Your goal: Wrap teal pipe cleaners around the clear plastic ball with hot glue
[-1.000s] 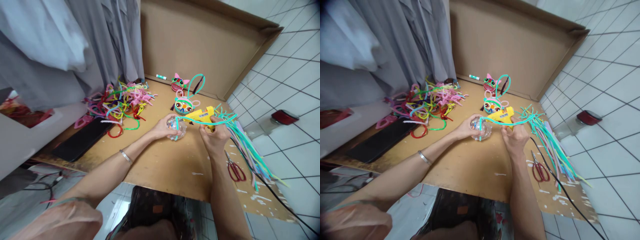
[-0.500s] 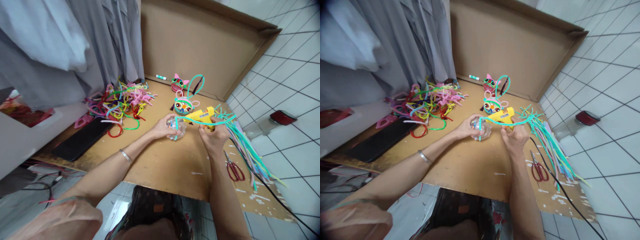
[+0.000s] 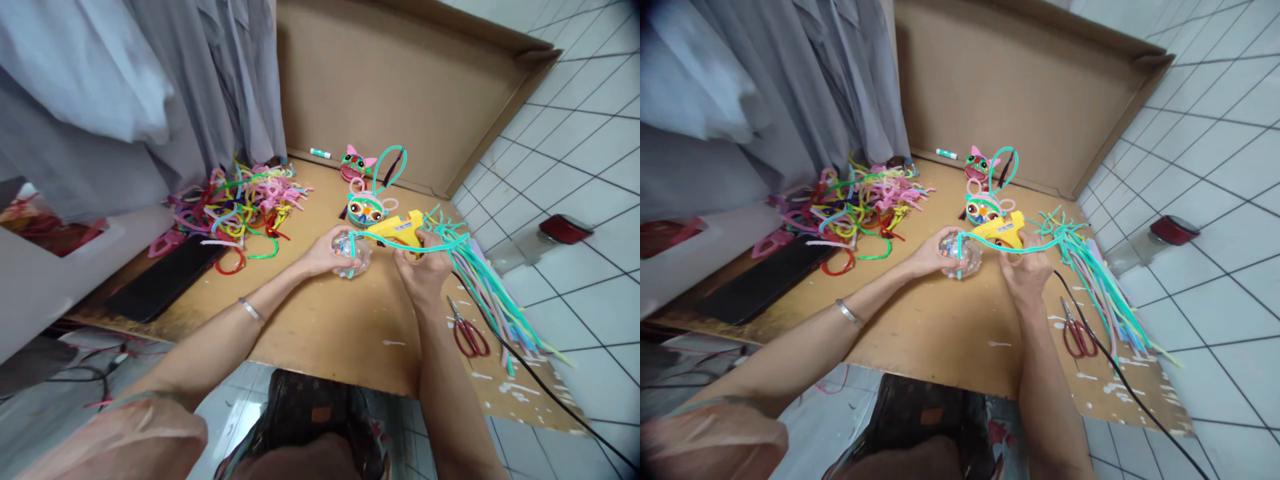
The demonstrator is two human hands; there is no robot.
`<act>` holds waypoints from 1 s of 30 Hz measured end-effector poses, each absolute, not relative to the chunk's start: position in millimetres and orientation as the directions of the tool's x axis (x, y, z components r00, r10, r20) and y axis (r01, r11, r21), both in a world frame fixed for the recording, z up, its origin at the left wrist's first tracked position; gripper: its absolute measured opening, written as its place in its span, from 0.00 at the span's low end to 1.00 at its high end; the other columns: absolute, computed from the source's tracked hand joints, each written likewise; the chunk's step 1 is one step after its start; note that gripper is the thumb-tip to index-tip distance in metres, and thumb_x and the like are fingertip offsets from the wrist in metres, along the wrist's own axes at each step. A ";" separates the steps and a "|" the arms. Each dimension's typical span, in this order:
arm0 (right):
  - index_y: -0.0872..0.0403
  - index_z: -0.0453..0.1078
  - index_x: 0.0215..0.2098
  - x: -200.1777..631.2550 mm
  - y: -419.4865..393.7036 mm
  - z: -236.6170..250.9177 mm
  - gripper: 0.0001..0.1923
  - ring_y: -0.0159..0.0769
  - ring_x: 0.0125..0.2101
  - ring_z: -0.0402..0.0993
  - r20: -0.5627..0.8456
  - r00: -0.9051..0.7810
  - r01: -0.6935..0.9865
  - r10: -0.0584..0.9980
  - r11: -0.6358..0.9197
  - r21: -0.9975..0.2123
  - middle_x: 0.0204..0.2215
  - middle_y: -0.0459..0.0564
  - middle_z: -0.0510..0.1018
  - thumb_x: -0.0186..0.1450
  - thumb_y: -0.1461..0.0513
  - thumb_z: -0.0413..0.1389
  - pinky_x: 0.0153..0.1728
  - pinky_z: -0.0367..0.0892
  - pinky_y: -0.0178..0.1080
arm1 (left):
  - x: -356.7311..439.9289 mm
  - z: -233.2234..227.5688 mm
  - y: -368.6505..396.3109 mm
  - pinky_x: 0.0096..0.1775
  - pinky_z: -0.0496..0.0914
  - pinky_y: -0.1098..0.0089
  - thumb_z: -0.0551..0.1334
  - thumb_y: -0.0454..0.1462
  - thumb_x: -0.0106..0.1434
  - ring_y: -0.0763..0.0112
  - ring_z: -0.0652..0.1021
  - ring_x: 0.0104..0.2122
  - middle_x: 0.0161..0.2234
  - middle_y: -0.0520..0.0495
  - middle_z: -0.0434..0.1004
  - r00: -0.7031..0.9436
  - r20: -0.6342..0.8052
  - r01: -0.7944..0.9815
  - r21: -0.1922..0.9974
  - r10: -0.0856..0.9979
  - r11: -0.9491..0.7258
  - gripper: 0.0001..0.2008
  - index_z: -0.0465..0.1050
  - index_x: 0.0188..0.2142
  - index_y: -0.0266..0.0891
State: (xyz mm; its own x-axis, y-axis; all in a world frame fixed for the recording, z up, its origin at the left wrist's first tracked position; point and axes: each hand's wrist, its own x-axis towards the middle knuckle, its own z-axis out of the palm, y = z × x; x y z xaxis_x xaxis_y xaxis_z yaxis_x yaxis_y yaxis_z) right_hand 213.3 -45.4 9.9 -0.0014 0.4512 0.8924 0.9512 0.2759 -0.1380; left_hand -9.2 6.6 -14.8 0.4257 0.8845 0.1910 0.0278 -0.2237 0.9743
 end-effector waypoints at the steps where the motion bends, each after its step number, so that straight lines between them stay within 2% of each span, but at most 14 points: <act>1: 0.52 0.70 0.45 213.6 -46.0 10.6 0.16 0.45 0.39 0.79 0.889 -0.002 0.952 0.458 0.273 -0.139 0.39 0.56 0.81 0.58 0.57 0.56 0.40 0.73 0.46 | -9.2 -14.4 6.5 0.35 0.69 0.73 0.74 0.42 0.41 0.73 0.73 0.33 0.37 0.51 0.73 0.427 0.189 0.031 0.974 0.884 -0.223 0.39 0.67 0.53 0.38; 7: 0.51 0.71 0.42 211.4 -51.7 16.7 0.14 0.44 0.34 0.79 0.853 0.015 0.964 0.522 0.220 -0.152 0.36 0.52 0.82 0.58 0.58 0.56 0.37 0.72 0.44 | -10.7 -13.2 5.6 0.34 0.68 0.73 0.74 0.42 0.42 0.74 0.72 0.31 0.36 0.52 0.73 0.419 0.162 0.062 0.977 0.894 -0.206 0.38 0.67 0.53 0.39; 14: 0.51 0.71 0.43 210.3 -49.9 15.0 0.15 0.46 0.38 0.79 0.866 0.017 0.966 0.499 0.217 -0.144 0.38 0.53 0.82 0.58 0.58 0.55 0.39 0.73 0.46 | -10.6 -16.9 7.4 0.36 0.70 0.73 0.74 0.43 0.43 0.73 0.73 0.33 0.37 0.51 0.73 0.430 0.186 0.033 0.975 0.884 -0.221 0.38 0.67 0.53 0.39; 24: 0.52 0.71 0.43 213.5 -48.0 15.8 0.16 0.45 0.38 0.79 0.831 0.029 0.943 0.556 0.261 -0.208 0.39 0.54 0.81 0.57 0.57 0.56 0.40 0.73 0.46 | -11.3 -13.8 5.9 0.36 0.69 0.73 0.74 0.42 0.43 0.74 0.72 0.32 0.38 0.50 0.74 0.426 0.193 0.062 0.969 0.884 -0.241 0.37 0.67 0.53 0.40; 30: 0.52 0.71 0.43 213.0 -46.8 12.5 0.16 0.44 0.35 0.79 0.857 0.061 0.960 0.511 0.206 -0.192 0.36 0.53 0.82 0.57 0.56 0.56 0.37 0.73 0.44 | -9.9 -13.7 5.2 0.34 0.67 0.73 0.73 0.42 0.42 0.76 0.71 0.29 0.35 0.51 0.73 0.422 0.170 0.077 0.972 0.891 -0.221 0.38 0.66 0.54 0.39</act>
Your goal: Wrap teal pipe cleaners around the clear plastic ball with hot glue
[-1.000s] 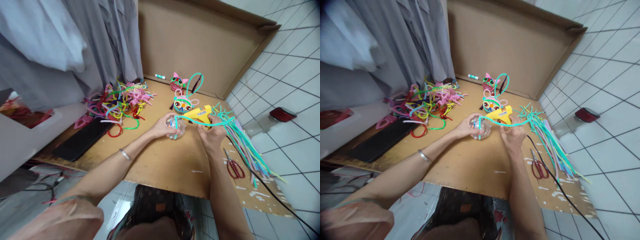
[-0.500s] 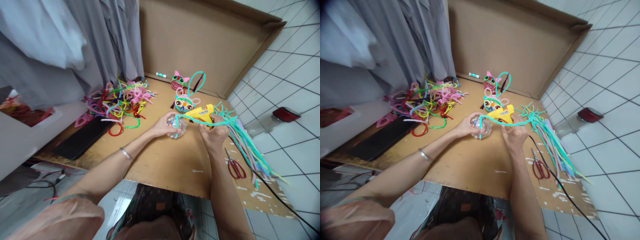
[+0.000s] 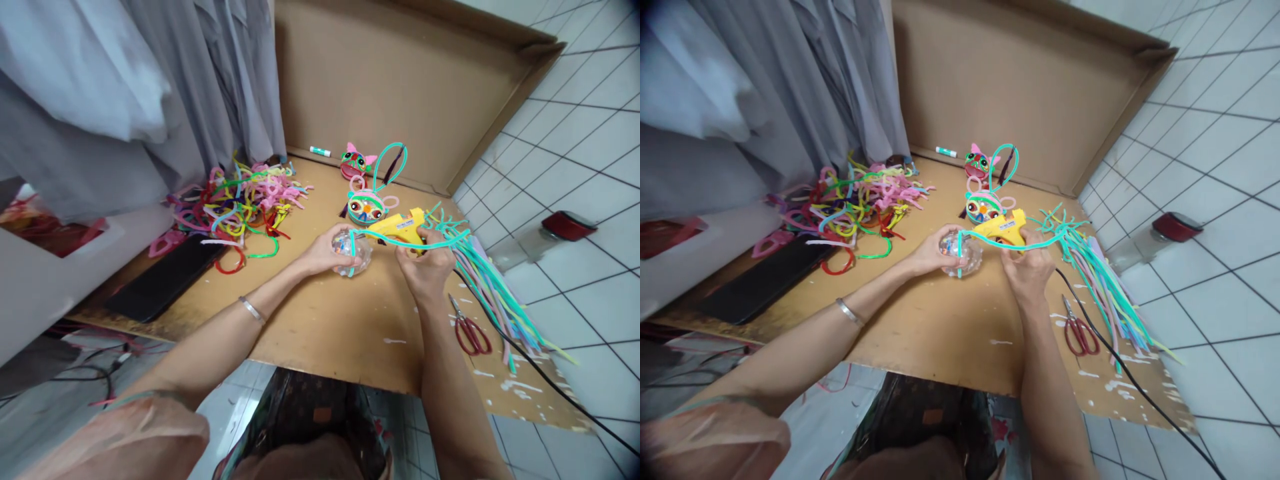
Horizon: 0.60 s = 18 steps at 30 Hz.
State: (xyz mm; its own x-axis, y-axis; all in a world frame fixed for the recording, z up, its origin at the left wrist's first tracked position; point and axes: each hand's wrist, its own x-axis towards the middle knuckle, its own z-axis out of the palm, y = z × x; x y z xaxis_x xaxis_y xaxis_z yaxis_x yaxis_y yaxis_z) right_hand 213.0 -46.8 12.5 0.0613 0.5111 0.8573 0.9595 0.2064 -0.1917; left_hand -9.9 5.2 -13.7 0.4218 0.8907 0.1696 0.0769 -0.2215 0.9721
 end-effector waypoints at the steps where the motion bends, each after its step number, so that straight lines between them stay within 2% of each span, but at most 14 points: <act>1: 0.52 0.71 0.43 212.7 -46.8 12.2 0.16 0.45 0.36 0.79 0.860 0.060 0.960 0.507 0.208 -0.189 0.36 0.53 0.82 0.57 0.56 0.56 0.37 0.73 0.44 | -9.8 -14.3 5.4 0.34 0.68 0.73 0.73 0.42 0.42 0.76 0.71 0.29 0.36 0.51 0.73 0.420 0.174 0.075 0.971 0.891 -0.225 0.38 0.66 0.53 0.39; 4: 0.52 0.72 0.42 211.5 -46.4 12.4 0.17 0.44 0.34 0.79 0.849 0.086 0.955 0.521 0.201 -0.219 0.36 0.53 0.82 0.56 0.55 0.57 0.37 0.72 0.44 | -9.9 -16.1 6.5 0.36 0.69 0.72 0.74 0.42 0.42 0.75 0.71 0.31 0.37 0.51 0.73 0.418 0.191 0.065 0.969 0.888 -0.238 0.38 0.67 0.53 0.39; 6: 0.52 0.72 0.41 211.2 -44.8 12.9 0.18 0.44 0.31 0.78 0.811 0.164 0.941 0.561 0.159 -0.300 0.34 0.53 0.82 0.54 0.54 0.57 0.36 0.72 0.45 | -10.1 -16.6 7.3 0.37 0.69 0.72 0.74 0.42 0.42 0.75 0.72 0.31 0.36 0.52 0.73 0.412 0.187 0.064 0.970 0.892 -0.233 0.38 0.67 0.53 0.39; 9: 0.54 0.73 0.38 214.0 -39.3 13.2 0.19 0.45 0.28 0.76 0.686 0.330 0.886 0.648 0.038 -0.462 0.28 0.52 0.80 0.51 0.53 0.58 0.33 0.71 0.45 | -10.5 -15.6 7.8 0.35 0.69 0.72 0.74 0.43 0.42 0.75 0.71 0.30 0.35 0.52 0.72 0.399 0.169 0.066 0.975 0.901 -0.211 0.38 0.67 0.53 0.38; 12: 0.54 0.72 0.31 221.5 -32.3 11.4 0.17 0.45 0.26 0.74 0.542 0.439 0.824 0.717 -0.081 -0.561 0.24 0.51 0.77 0.49 0.50 0.59 0.31 0.69 0.44 | -11.1 -13.9 7.8 0.36 0.69 0.71 0.73 0.44 0.42 0.73 0.72 0.31 0.37 0.50 0.73 0.387 0.159 0.068 0.977 0.909 -0.200 0.38 0.67 0.53 0.38; 16: 0.50 0.69 0.24 232.0 -26.8 3.6 0.15 0.40 0.22 0.67 0.365 0.494 0.794 0.789 -0.237 -0.560 0.18 0.46 0.71 0.45 0.49 0.60 0.27 0.64 0.41 | -12.8 -13.7 9.1 0.41 0.71 0.69 0.72 0.45 0.42 0.70 0.74 0.36 0.41 0.48 0.74 0.375 0.177 0.012 0.980 0.910 -0.196 0.38 0.66 0.52 0.37; 18: 0.50 0.69 0.23 235.0 -26.0 -1.8 0.14 0.39 0.22 0.66 0.349 0.524 0.788 0.777 -0.287 -0.545 0.17 0.45 0.69 0.44 0.50 0.60 0.27 0.63 0.40 | -13.9 -14.3 10.2 0.43 0.71 0.68 0.72 0.45 0.42 0.69 0.75 0.37 0.41 0.48 0.74 0.372 0.185 -0.022 0.981 0.910 -0.191 0.38 0.66 0.52 0.37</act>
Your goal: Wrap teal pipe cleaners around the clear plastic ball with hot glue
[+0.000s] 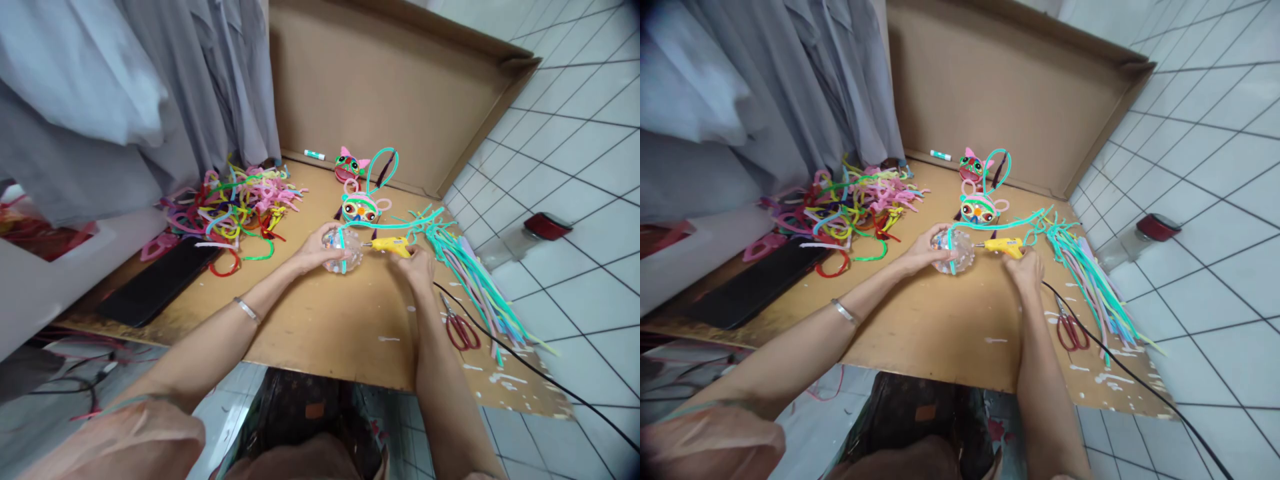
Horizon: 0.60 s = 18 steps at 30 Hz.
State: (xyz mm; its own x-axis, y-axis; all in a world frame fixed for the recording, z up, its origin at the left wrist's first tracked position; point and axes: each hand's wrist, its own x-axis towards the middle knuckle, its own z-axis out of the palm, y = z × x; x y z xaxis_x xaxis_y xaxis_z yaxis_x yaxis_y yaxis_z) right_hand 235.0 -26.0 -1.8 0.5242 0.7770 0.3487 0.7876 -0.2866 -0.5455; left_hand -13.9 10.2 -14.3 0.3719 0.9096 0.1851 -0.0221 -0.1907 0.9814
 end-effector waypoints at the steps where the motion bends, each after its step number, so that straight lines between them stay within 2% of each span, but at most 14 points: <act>1: 0.50 0.69 0.23 236.0 -25.8 -4.3 0.14 0.38 0.22 0.66 0.359 0.533 0.787 0.766 -0.292 -0.544 0.17 0.45 0.69 0.44 0.50 0.60 0.27 0.63 0.40 | -14.3 -14.5 10.6 0.44 0.71 0.68 0.72 0.45 0.43 0.69 0.75 0.37 0.41 0.48 0.74 0.364 0.188 -0.026 0.981 0.912 -0.191 0.38 0.66 0.52 0.37; 4: 0.52 0.71 0.25 237.9 -25.8 -9.3 0.16 0.41 0.27 0.70 0.366 0.558 0.779 0.745 -0.320 -0.539 0.22 0.48 0.73 0.44 0.50 0.60 0.32 0.66 0.43 | -15.0 -15.0 11.1 0.45 0.70 0.68 0.72 0.45 0.42 0.68 0.75 0.39 0.40 0.48 0.74 0.345 0.186 -0.013 0.981 0.920 -0.193 0.37 0.67 0.51 0.36; 6: 0.53 0.73 0.30 238.9 -25.9 -10.6 0.19 0.46 0.33 0.73 0.325 0.592 0.767 0.738 -0.392 -0.508 0.30 0.53 0.77 0.46 0.50 0.61 0.39 0.67 0.50 | -14.9 -15.2 10.8 0.46 0.70 0.67 0.72 0.46 0.42 0.66 0.75 0.40 0.41 0.48 0.75 0.341 0.178 -0.002 0.982 0.923 -0.189 0.37 0.67 0.51 0.37; 9: 0.53 0.75 0.37 240.7 -26.5 -12.4 0.19 0.52 0.43 0.74 0.251 0.623 0.760 0.741 -0.496 -0.420 0.40 0.58 0.79 0.50 0.52 0.60 0.49 0.63 0.57 | -14.3 -15.3 10.0 0.48 0.71 0.65 0.72 0.46 0.42 0.64 0.76 0.41 0.42 0.47 0.75 0.343 0.170 0.004 0.983 0.924 -0.183 0.39 0.66 0.52 0.37; 13: 0.55 0.75 0.41 242.8 -29.2 -17.1 0.19 0.55 0.49 0.72 0.197 0.654 0.739 0.730 -0.562 -0.371 0.45 0.62 0.78 0.53 0.54 0.60 0.52 0.61 0.58 | -13.4 -15.6 9.5 0.49 0.71 0.64 0.72 0.45 0.41 0.64 0.76 0.42 0.43 0.47 0.76 0.342 0.184 0.026 0.978 0.922 -0.205 0.38 0.67 0.52 0.36; 16: 0.59 0.72 0.48 240.7 -32.8 -19.7 0.24 0.59 0.54 0.68 0.247 0.673 0.732 0.697 -0.580 -0.357 0.51 0.68 0.74 0.55 0.57 0.59 0.54 0.59 0.59 | -12.5 -16.1 9.3 0.48 0.72 0.64 0.72 0.45 0.42 0.64 0.76 0.41 0.44 0.47 0.75 0.339 0.177 0.050 0.977 0.924 -0.206 0.37 0.67 0.52 0.37; 18: 0.61 0.68 0.52 235.8 -35.0 -20.2 0.27 0.60 0.57 0.65 0.366 0.632 0.773 0.683 -0.522 -0.361 0.53 0.69 0.72 0.55 0.59 0.58 0.55 0.57 0.61 | -11.9 -16.9 9.4 0.47 0.72 0.65 0.72 0.45 0.42 0.65 0.76 0.40 0.44 0.47 0.75 0.336 0.168 0.058 0.979 0.927 -0.198 0.38 0.67 0.52 0.38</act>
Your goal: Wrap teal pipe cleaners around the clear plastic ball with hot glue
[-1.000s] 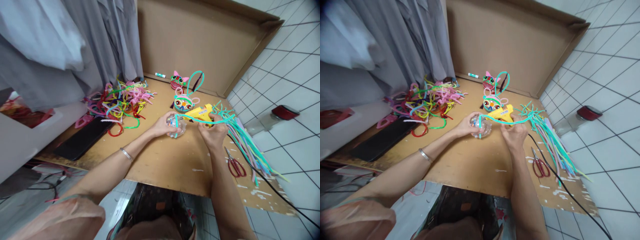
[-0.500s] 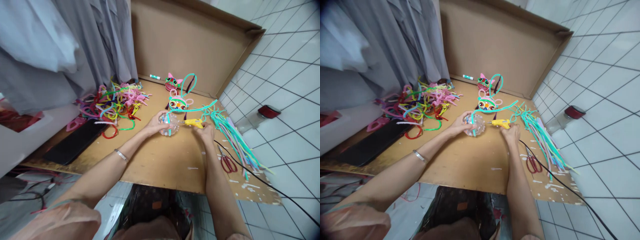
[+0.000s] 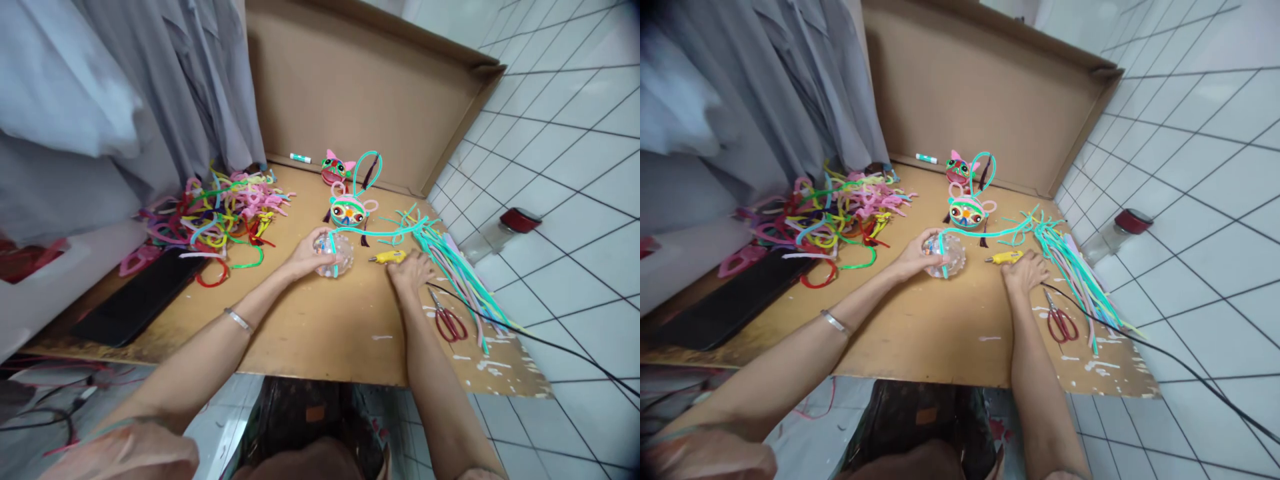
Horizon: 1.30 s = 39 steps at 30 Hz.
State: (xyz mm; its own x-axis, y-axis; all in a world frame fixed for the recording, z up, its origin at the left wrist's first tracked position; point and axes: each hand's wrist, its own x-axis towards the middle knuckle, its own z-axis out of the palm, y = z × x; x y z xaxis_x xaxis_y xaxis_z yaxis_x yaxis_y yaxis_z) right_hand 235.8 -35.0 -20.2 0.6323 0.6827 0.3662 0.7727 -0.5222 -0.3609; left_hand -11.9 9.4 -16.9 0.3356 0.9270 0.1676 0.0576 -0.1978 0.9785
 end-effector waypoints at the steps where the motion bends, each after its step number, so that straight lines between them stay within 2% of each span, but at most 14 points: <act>1: 0.60 0.67 0.54 232.0 -35.9 -20.1 0.28 0.60 0.57 0.64 0.436 0.585 0.809 0.684 -0.449 -0.380 0.53 0.69 0.71 0.55 0.60 0.57 0.55 0.56 0.62 | -11.7 -17.3 9.6 0.47 0.72 0.65 0.72 0.45 0.42 0.65 0.76 0.40 0.44 0.47 0.75 0.336 0.165 0.059 0.979 0.928 -0.195 0.37 0.67 0.52 0.38; 4: 0.56 0.67 0.54 214.0 -38.5 -17.8 0.26 0.53 0.53 0.69 0.580 0.378 0.860 0.722 -0.042 -0.509 0.50 0.62 0.74 0.58 0.59 0.54 0.54 0.61 0.57 | -10.8 -19.1 10.3 0.47 0.71 0.66 0.72 0.45 0.43 0.66 0.76 0.40 0.43 0.47 0.76 0.335 0.177 0.055 0.977 0.926 -0.206 0.37 0.68 0.52 0.38; 6: 0.54 0.68 0.52 197.2 -41.1 -13.4 0.23 0.47 0.48 0.73 0.617 0.252 0.767 0.746 0.235 -0.597 0.46 0.58 0.77 0.60 0.56 0.54 0.51 0.66 0.52 | -10.1 -20.0 10.2 0.45 0.72 0.66 0.73 0.45 0.43 0.67 0.76 0.39 0.43 0.47 0.76 0.335 0.178 0.065 0.975 0.925 -0.211 0.38 0.68 0.53 0.38; 8: 0.52 0.70 0.50 179.2 -43.9 -6.0 0.20 0.44 0.46 0.74 0.644 0.200 0.673 0.739 0.374 -0.638 0.45 0.55 0.78 0.61 0.53 0.57 0.50 0.67 0.49 | -9.3 -20.1 9.4 0.43 0.72 0.67 0.74 0.45 0.44 0.68 0.76 0.37 0.42 0.47 0.77 0.336 0.186 0.074 0.972 0.923 -0.223 0.37 0.68 0.53 0.38; 10: 0.50 0.73 0.46 163.8 -45.2 3.3 0.17 0.44 0.48 0.74 0.651 0.159 0.621 0.742 0.438 -0.650 0.46 0.54 0.79 0.62 0.53 0.58 0.51 0.67 0.48 | -8.3 -19.7 8.3 0.41 0.72 0.69 0.73 0.44 0.44 0.70 0.76 0.35 0.40 0.49 0.77 0.346 0.202 0.078 0.967 0.916 -0.242 0.36 0.69 0.53 0.38; 13: 0.49 0.76 0.41 150.3 -43.1 15.0 0.12 0.42 0.46 0.75 0.670 0.174 0.584 0.722 0.472 -0.661 0.42 0.52 0.82 0.64 0.53 0.56 0.50 0.68 0.47 | -7.2 -19.1 7.5 0.38 0.71 0.71 0.73 0.43 0.44 0.72 0.75 0.33 0.38 0.49 0.77 0.352 0.223 0.100 0.957 0.909 -0.273 0.35 0.69 0.52 0.37; 16: 0.51 0.77 0.37 146.6 -40.5 19.4 0.12 0.41 0.40 0.77 0.679 0.235 0.593 0.696 0.451 -0.667 0.36 0.51 0.83 0.65 0.54 0.56 0.46 0.69 0.46 | -6.9 -19.5 7.4 0.38 0.72 0.70 0.73 0.42 0.44 0.71 0.75 0.34 0.40 0.49 0.77 0.344 0.246 0.141 0.940 0.906 -0.309 0.35 0.70 0.52 0.38; 21: 0.52 0.77 0.37 145.5 -43.9 18.2 0.11 0.38 0.38 0.77 0.662 0.268 0.564 0.700 0.443 -0.697 0.36 0.50 0.83 0.62 0.54 0.60 0.43 0.70 0.42 | -6.2 -20.5 5.1 0.43 0.73 0.67 0.73 0.42 0.44 0.65 0.78 0.39 0.43 0.46 0.78 0.349 0.285 0.179 0.915 0.893 -0.362 0.35 0.70 0.53 0.39; 26: 0.53 0.75 0.29 143.5 -47.0 17.8 0.10 0.35 0.31 0.76 0.651 0.284 0.558 0.704 0.430 -0.709 0.28 0.47 0.81 0.65 0.56 0.57 0.38 0.69 0.39 | -4.7 -20.5 2.5 0.47 0.73 0.63 0.73 0.41 0.44 0.60 0.78 0.44 0.46 0.44 0.78 0.355 0.311 0.198 0.896 0.882 -0.396 0.36 0.69 0.54 0.38; 31: 0.52 0.75 0.32 144.0 -50.2 16.0 0.08 0.36 0.33 0.77 0.694 0.269 0.577 0.668 0.466 -0.671 0.29 0.47 0.82 0.64 0.59 0.56 0.38 0.71 0.39 | -6.0 -19.1 4.0 0.47 0.73 0.64 0.73 0.41 0.44 0.61 0.78 0.44 0.46 0.45 0.77 0.370 0.300 0.218 0.892 0.880 -0.396 0.36 0.70 0.53 0.38; 39: 0.47 0.77 0.33 150.5 -55.8 7.6 0.06 0.42 0.39 0.79 0.750 0.122 0.619 0.650 0.541 -0.569 0.33 0.47 0.83 0.63 0.61 0.56 0.47 0.71 0.47 | -8.7 -18.2 6.0 0.43 0.72 0.67 0.73 0.44 0.44 0.66 0.77 0.38 0.41 0.49 0.77 0.401 0.229 0.193 0.925 0.887 -0.326 0.36 0.69 0.53 0.39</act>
